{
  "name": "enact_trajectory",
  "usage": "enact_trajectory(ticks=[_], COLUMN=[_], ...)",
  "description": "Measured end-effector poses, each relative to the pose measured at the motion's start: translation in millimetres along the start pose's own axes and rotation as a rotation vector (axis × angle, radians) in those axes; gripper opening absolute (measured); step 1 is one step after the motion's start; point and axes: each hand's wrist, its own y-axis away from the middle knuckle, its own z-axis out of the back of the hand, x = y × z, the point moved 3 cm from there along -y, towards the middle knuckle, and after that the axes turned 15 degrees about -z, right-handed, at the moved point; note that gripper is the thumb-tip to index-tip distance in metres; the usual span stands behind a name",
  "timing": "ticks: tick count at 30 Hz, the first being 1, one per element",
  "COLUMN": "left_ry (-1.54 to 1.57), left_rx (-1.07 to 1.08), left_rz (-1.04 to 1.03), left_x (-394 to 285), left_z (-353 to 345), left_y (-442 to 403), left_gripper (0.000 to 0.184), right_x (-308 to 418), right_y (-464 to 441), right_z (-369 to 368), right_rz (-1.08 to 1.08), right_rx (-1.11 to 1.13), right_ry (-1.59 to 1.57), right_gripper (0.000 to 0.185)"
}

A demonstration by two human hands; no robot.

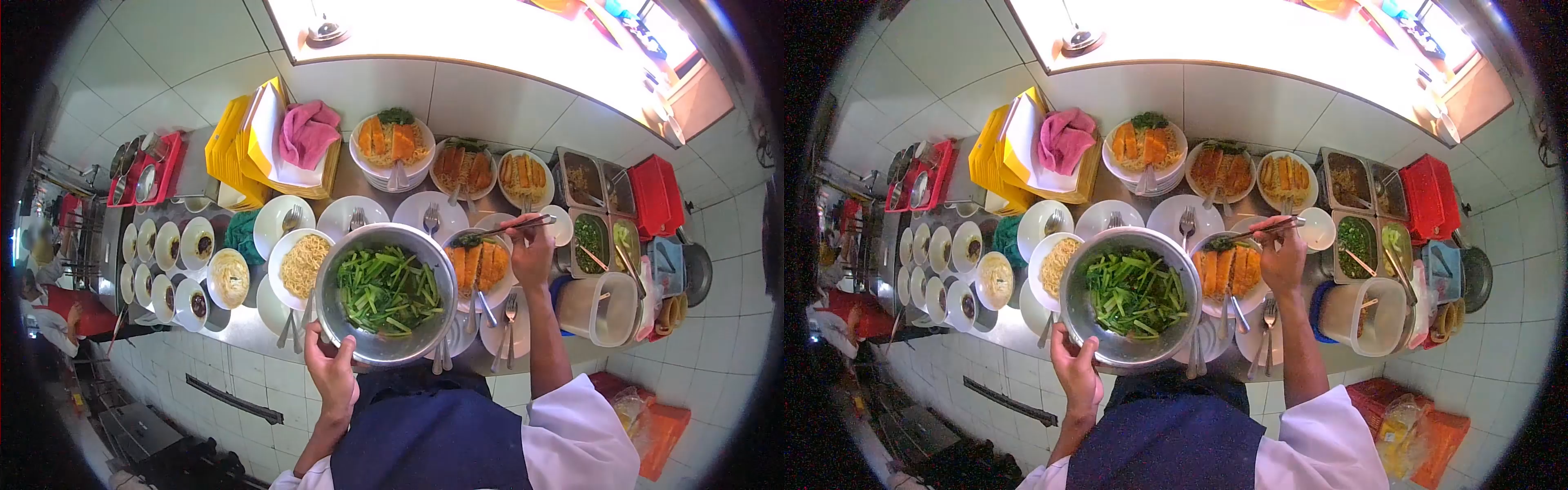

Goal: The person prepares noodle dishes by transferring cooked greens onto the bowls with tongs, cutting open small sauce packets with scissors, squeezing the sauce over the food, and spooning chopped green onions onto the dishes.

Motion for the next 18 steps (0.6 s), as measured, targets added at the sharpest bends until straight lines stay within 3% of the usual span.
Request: enact_trajectory(ticks=[3,8,10,11,14,18], left_ry=[0.024,-0.001,-0.011,-0.013,-0.042,-0.033], left_rx=[-0.006,-0.033,-0.024,-0.006,0.019,0.027], left_rz=[0.029,0.077,0.039,0.001,0.053,0.042], left_x=[-3,-4,-2,-1,-7,-4], left_z=[-2,-3,-4,-4,-3,-2], left_y=[2,5,5,4,9,9], left_gripper=[0.035,0.035,0.034,0.034,0.033,0.032], right_x=[15,76,101,93,103,98], right_y=[6,49,74,83,99,112], right_z=[10,7,-15,-30,-40,-44], right_rz=[0.014,0.101,0.068,0.093,0.087,0.241], right_rx=[-0.035,-0.02,0.165,0.171,0.286,0.44], right_ry=[0.065,-0.388,-0.006,-0.092,0.037,0.026], right_gripper=[0.023,0.028,0.029,0.028,0.027,0.029])
